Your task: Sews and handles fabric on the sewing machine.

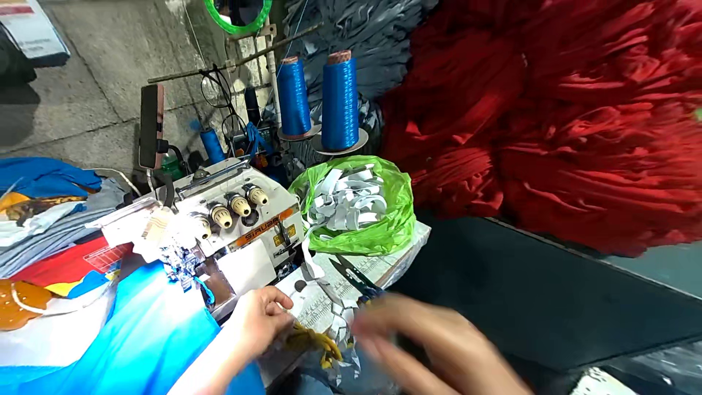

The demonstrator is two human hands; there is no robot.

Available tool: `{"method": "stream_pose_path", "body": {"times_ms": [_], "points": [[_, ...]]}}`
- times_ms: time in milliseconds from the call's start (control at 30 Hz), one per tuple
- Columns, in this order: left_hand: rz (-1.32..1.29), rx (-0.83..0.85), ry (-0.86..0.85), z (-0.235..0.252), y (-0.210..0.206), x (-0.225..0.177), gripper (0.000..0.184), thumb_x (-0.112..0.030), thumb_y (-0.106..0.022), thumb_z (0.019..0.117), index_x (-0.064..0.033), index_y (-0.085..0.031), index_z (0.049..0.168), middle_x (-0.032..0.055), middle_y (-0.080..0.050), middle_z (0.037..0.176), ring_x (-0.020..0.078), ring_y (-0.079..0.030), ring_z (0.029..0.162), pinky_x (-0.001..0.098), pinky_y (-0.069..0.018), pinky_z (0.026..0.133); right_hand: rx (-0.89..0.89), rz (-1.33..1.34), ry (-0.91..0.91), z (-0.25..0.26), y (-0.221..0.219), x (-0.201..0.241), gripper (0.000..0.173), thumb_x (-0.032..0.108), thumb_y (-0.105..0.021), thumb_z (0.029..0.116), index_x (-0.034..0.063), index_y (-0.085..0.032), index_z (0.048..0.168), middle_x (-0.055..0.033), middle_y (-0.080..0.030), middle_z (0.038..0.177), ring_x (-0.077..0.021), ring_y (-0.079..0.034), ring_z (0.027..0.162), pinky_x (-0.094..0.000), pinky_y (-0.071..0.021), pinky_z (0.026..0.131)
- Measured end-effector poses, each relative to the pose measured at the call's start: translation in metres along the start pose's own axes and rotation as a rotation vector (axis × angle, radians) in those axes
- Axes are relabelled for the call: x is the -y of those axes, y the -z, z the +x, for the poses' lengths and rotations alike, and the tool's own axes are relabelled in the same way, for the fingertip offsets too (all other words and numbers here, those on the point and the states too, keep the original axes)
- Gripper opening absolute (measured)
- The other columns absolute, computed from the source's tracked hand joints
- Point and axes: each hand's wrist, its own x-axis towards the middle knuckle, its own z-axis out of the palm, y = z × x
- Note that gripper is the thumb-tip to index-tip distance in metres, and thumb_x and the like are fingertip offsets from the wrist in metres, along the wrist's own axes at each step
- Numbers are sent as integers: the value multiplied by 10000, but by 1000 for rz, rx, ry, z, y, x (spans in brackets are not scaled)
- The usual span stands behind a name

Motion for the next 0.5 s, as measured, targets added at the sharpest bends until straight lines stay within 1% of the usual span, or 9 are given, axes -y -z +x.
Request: {"method": "stream_pose_path", "body": {"times_ms": [33,67,100,133,233,367,433,467,500], "points": [[-97,18,-7,-2,1,3,218,-23,-644,967,-19,-605,1182,-33,-650,762,22,-567,615,202,-474,601,-42,-367,-57,3,-14,-43,166,136,-627,940,52,-761,990,-102,-705,844,-241,-695,745,-411,-587,637],[-181,29,-13,-3,1,6,219,11,-634,959,-28,-584,1169,-47,-638,734,15,-557,594,189,-464,580,-32,-572,-153,3,-25,-75,140,94,-740,874,44,-771,1000,-168,-702,888,-362,-702,809,-528,-588,669],[-248,36,-18,-4,1,8,209,36,-629,951,-47,-576,1136,-56,-637,715,11,-555,579,179,-459,566,7,-668,-251,3,-33,-96,190,68,-787,844,29,-774,1029,-226,-699,943,-449,-690,888,-605,-572,726],[-288,43,-21,-4,1,8,202,54,-624,944,-55,-583,1110,-56,-641,716,12,-560,576,175,-463,562,67,-708,-337,3,-37,-108,219,46,-781,853,21,-773,1071,-253,-693,983,-486,-672,952,-630,-558,775],[-285,52,17,-13,1,-4,162,81,-618,940,-30,-605,1057,-50,-636,781,7,-572,627,171,-480,602,205,-765,-399,10,-41,-114,221,-17,-711,893,0,-762,1107,-241,-699,967,-465,-677,987,-583,-566,811],[-304,121,-58,-12,3,14,179,80,-597,927,-63,-665,1012,-59,-658,850,19,-633,732,184,-536,683,166,-825,-277,8,-40,-115,232,-135,-673,833,-32,-742,1030,-217,-704,864,-432,-715,886,-554,-595,750],[-268,170,-72,-12,5,17,226,75,-566,939,-60,-675,1084,-48,-664,930,22,-636,777,196,-539,720,31,-731,-314,4,-30,-115,244,-160,-630,849,-34,-733,1031,-216,-707,833,-418,-726,806,-585,-592,708],[-247,198,-76,-12,5,18,265,74,-548,945,-56,-666,1144,-41,-651,976,18,-620,783,195,-531,728,-33,-619,-382,2,-23,-112,253,-135,-590,896,-30,-731,1078,-208,-718,847,-395,-725,787,-589,-585,705],[-226,215,-77,-13,5,18,300,75,-541,948,-53,-654,1195,-33,-643,1011,15,-613,780,196,-532,730,-83,-474,-460,-1,-15,-106,268,-89,-555,946,-19,-721,1144,-175,-726,862,-333,-713,768,-547,-577,704]]}}
